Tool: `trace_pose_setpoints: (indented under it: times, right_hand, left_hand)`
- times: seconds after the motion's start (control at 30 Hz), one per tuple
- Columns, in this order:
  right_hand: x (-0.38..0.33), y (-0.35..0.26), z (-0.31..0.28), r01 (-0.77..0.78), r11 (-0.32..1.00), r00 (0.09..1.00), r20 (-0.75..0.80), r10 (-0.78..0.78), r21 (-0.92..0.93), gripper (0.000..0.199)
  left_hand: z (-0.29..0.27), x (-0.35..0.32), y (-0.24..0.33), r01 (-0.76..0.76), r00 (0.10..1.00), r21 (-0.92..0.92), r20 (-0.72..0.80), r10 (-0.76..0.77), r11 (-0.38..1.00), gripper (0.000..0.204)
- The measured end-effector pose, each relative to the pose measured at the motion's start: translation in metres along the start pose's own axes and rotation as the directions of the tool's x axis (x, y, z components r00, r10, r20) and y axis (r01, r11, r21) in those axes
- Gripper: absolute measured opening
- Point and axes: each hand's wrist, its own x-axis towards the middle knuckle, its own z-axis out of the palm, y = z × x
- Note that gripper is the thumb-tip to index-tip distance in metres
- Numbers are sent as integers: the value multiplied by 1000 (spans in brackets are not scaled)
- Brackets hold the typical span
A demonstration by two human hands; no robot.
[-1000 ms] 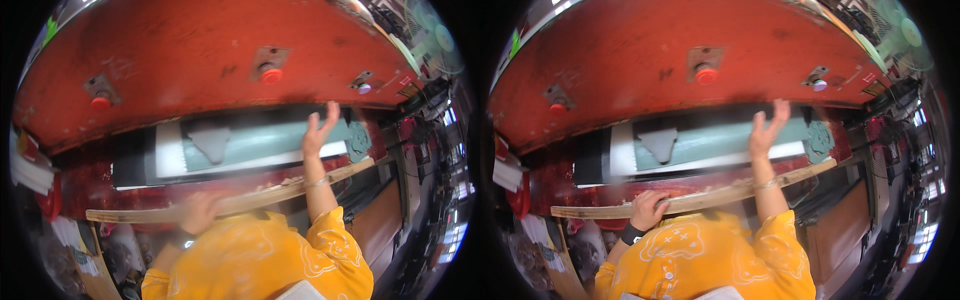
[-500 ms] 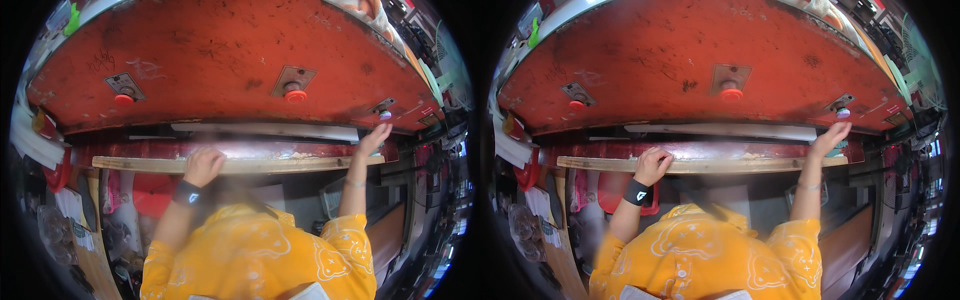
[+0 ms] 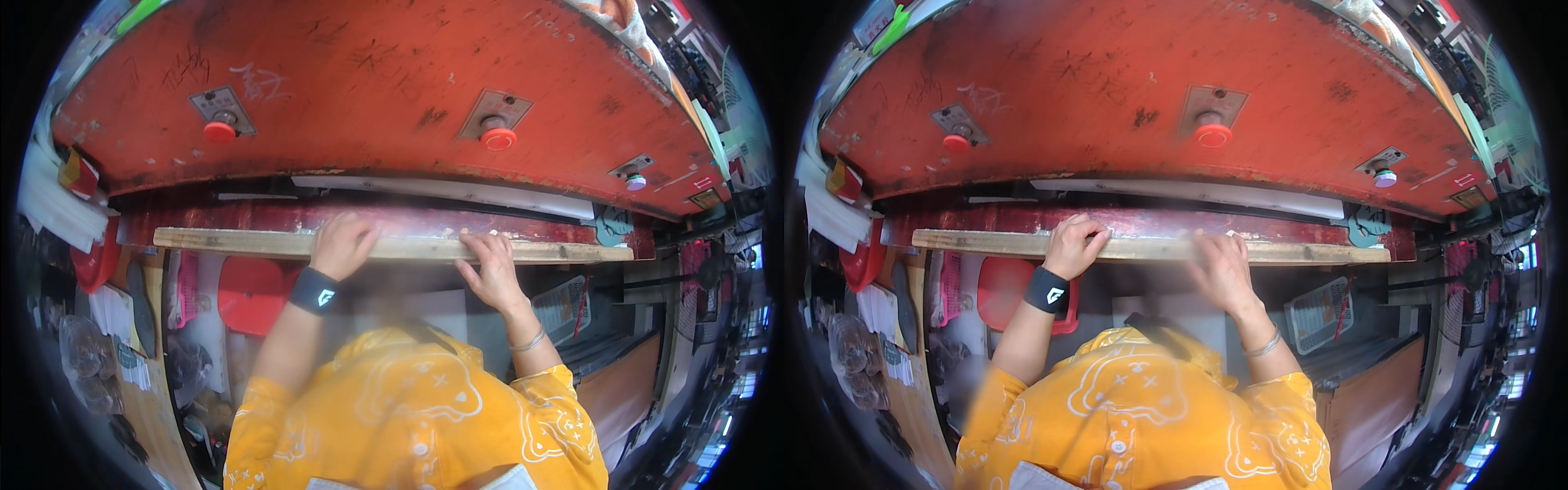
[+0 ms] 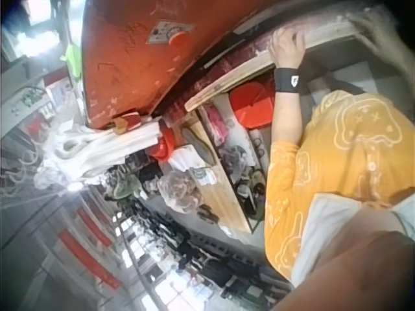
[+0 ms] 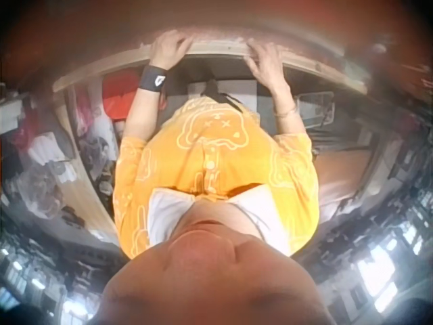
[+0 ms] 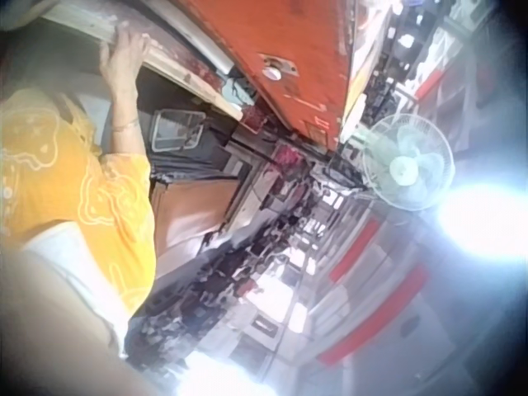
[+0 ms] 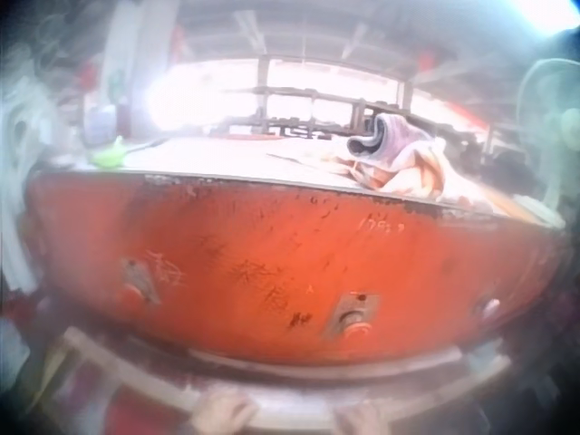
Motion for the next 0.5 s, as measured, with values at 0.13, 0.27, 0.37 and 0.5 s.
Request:
trace_pose_setpoints:
  times: [0.13, 0.27, 0.37, 0.5]
  right_hand:
    - [-2, -7, 6, -28, 1000, 999, 19, 28, -9, 44]
    - [-6, -19, -2, -89, 995, 984, 153, 93, -34, 36]
    - [-1, -21, -27, -112, 994, 901, 420, 107, -13, 37]
    - [23, -28, -37, -311, 843, 855, 517, 46, 438, 42]
  left_hand:
    - [0, -6, -3, 10, 1000, 24, 0, -10, 1000, 18]
    - [4, -22, 0, 41, 999, 50, 15, -42, 998, 18]
    - [5, -40, 11, 67, 997, 7, 34, -68, 998, 19]
    - [-15, -69, 23, 163, 947, -1, 279, -157, 987, 18]
